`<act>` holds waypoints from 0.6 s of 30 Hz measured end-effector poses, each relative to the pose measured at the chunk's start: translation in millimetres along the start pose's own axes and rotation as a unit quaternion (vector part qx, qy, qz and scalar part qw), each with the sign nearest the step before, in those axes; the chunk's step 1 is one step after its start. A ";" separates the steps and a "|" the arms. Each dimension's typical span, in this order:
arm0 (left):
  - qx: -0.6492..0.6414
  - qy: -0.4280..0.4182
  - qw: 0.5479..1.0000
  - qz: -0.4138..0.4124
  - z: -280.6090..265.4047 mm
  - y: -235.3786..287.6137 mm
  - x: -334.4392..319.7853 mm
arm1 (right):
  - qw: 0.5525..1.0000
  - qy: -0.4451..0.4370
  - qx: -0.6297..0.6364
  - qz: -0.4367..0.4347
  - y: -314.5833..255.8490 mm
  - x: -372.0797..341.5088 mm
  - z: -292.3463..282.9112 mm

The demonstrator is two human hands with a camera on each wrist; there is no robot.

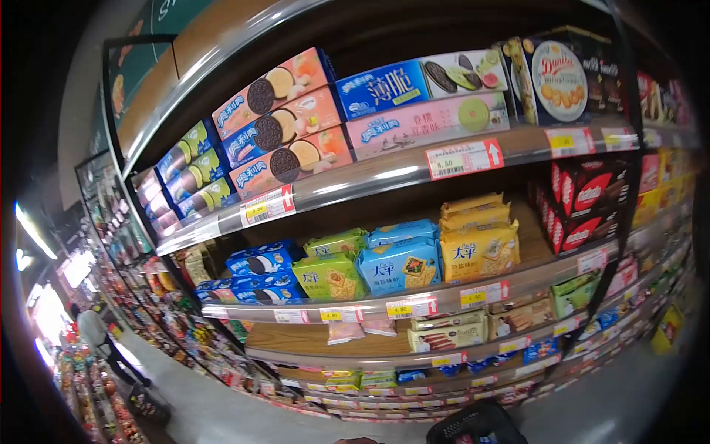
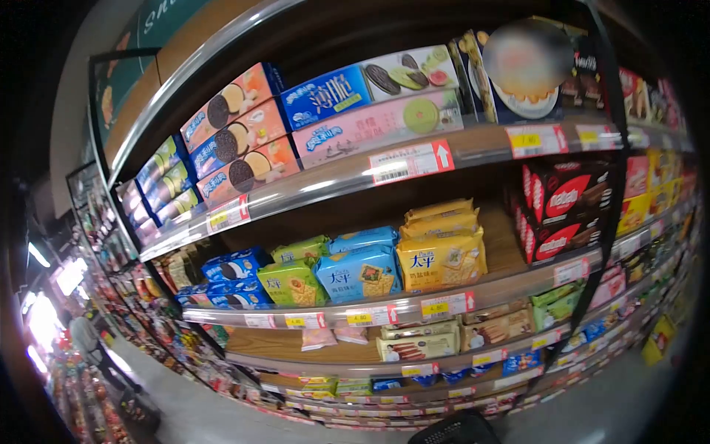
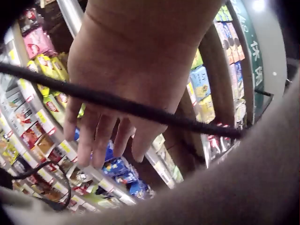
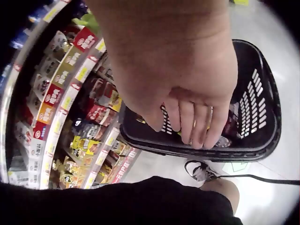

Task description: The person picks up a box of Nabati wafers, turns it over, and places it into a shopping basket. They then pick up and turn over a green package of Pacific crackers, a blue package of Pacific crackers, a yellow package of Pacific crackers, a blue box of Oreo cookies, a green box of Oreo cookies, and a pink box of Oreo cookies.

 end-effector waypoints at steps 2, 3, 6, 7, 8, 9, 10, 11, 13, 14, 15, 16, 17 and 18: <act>-0.012 -0.061 0.997 0.040 -7.9 6.4 2.9 | 0.999 -0.010 -0.042 -0.023 10.2 0.4 -5.9; -0.006 -0.091 0.994 0.066 -14.0 11.6 6.8 | 0.997 -0.018 -0.064 -0.038 17.0 1.5 -8.4; -0.023 -0.167 0.965 0.200 -26.1 67.1 6.4 | 0.985 -0.056 -0.128 -0.103 50.7 8.7 -3.2; -0.042 -0.194 0.949 0.246 -25.5 81.8 9.6 | 0.976 -0.072 -0.153 -0.136 66.3 17.4 -1.3; -0.061 -0.217 0.930 0.289 -24.8 98.5 10.7 | 0.966 -0.086 -0.173 -0.171 81.7 26.1 2.4; -0.033 -0.262 0.918 0.297 -23.0 119.7 11.6 | 0.954 -0.098 -0.189 -0.211 100.8 44.8 8.5; -0.003 -0.302 0.904 0.304 -20.4 141.1 13.7 | 0.958 -0.099 -0.194 -0.188 86.4 25.7 -3.2; 0.023 -0.289 0.892 0.347 -17.5 166.8 13.8 | 0.963 -0.092 -0.194 -0.162 68.7 14.6 -16.4; 0.073 -0.259 0.866 0.420 -5.5 194.0 9.9 | 0.969 -0.076 -0.194 -0.133 38.5 1.6 -37.0; 0.092 -0.243 0.852 0.455 2.1 202.6 9.6 | 0.971 -0.068 -0.191 -0.125 19.1 0.1 -46.3; 0.104 -0.222 0.830 0.501 13.5 214.7 12.0 | 0.971 -0.063 -0.197 -0.122 4.6 -3.1 -59.4; 0.147 -0.216 0.836 0.483 34.0 224.1 18.8 | 0.971 -0.059 -0.201 -0.112 -6.6 -9.6 -80.3; 0.200 -0.210 0.841 0.457 47.4 224.1 24.4 | 0.972 -0.054 -0.203 -0.109 -22.2 -13.7 -94.1; 0.270 -0.201 0.845 0.416 52.1 217.7 33.0 | 0.971 -0.049 -0.205 -0.113 -44.3 -9.7 -100.7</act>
Point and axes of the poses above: each hand's wrist, its own x-axis towards the middle knuckle, its own z-axis out of the palm, y = z × x, the point moved 3 cm from there along x, towards the middle knuckle, and after that the axes turned 6 degrees about -y, right-handed, at the moved point
